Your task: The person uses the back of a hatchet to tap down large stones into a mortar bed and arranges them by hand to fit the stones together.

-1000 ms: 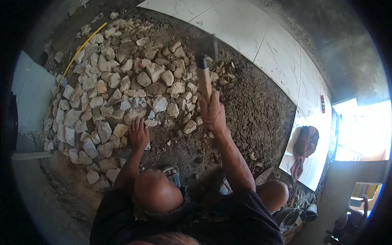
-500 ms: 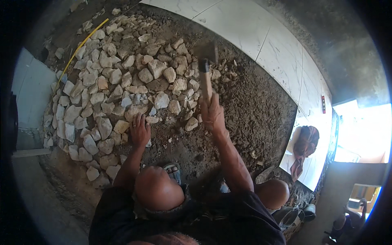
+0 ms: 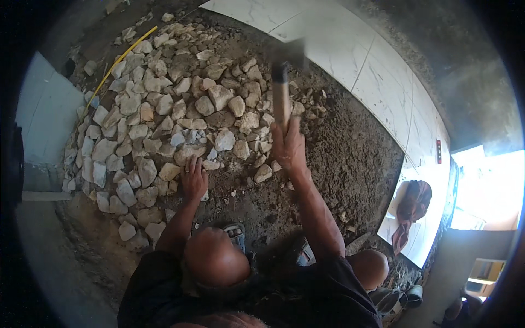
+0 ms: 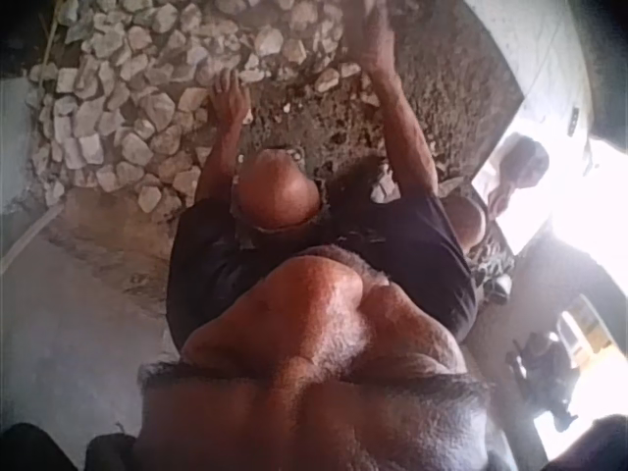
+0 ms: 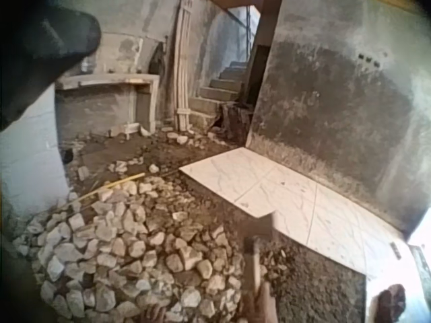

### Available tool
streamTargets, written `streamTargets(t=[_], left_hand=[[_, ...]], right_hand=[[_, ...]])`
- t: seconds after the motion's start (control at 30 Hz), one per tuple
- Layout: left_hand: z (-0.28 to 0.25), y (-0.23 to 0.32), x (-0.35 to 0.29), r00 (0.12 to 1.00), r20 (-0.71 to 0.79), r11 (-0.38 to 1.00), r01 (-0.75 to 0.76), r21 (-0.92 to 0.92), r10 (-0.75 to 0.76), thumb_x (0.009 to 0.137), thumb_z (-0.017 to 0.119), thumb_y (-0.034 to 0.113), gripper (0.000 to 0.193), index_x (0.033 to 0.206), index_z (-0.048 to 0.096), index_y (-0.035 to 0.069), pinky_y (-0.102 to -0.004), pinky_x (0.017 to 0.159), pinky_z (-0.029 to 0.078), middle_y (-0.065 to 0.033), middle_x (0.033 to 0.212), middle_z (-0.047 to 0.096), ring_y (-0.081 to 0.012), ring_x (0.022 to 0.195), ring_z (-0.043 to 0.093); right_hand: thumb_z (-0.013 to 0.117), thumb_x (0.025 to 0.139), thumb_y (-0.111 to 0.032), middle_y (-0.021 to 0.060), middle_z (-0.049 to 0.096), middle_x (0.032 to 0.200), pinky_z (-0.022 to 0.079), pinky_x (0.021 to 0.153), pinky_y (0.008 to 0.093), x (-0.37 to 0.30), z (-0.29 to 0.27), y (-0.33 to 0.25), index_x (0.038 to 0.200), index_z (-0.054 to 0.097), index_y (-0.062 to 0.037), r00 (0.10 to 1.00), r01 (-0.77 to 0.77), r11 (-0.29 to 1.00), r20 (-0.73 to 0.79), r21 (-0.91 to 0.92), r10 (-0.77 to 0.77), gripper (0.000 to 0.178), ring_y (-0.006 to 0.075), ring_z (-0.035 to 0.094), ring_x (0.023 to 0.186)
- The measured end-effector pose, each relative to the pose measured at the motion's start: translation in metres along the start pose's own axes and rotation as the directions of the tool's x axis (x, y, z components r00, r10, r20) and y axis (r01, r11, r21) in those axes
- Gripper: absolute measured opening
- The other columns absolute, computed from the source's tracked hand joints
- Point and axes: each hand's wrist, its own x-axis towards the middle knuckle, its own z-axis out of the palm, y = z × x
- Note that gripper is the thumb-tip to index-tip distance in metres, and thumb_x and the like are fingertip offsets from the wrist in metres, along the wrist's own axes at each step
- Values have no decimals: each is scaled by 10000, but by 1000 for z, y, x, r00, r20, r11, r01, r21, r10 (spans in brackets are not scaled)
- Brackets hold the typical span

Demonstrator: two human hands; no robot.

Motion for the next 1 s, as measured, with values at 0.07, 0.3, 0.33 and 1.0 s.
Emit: streamTargets(t=[0.07,0.3,0.33,1.0], left_hand=[[1,-5,-4,1000,-26,1000,12,18,-12,858,528,185,427,1257,490,39,-505,1032,277,-119,1392,387,-311,1317,321],[23,18,4,999,-26,999,-28,-20,27,883,505,195,409,1262,490,42,-527,1059,252,-117,1410,358,-312,1313,320],[25,9,-2,999,-37,1000,-4,2,5,886,503,192,400,1258,494,43,-529,1063,250,-117,1404,362,-311,1309,324],[14,-10,-14,998,18,998,54,25,-55,844,542,192,436,1256,503,55,-528,1022,302,-92,1395,381,-308,1291,358]], right_hand=[[514,919,-248,181,602,726,454,503,375,9,16,-8,1073,374,-23,998,28,997,-64,76,-23,307,290,618,624],[422,948,-308,187,597,867,504,551,420,-4,50,183,1145,356,6,940,-22,800,259,-599,220,376,283,619,732],[413,948,-329,187,598,871,504,576,441,5,52,170,1173,353,9,896,26,844,386,-536,218,410,299,614,738],[484,912,-266,133,604,753,468,602,410,38,84,108,1082,475,17,846,164,941,533,-296,21,331,303,593,703]])
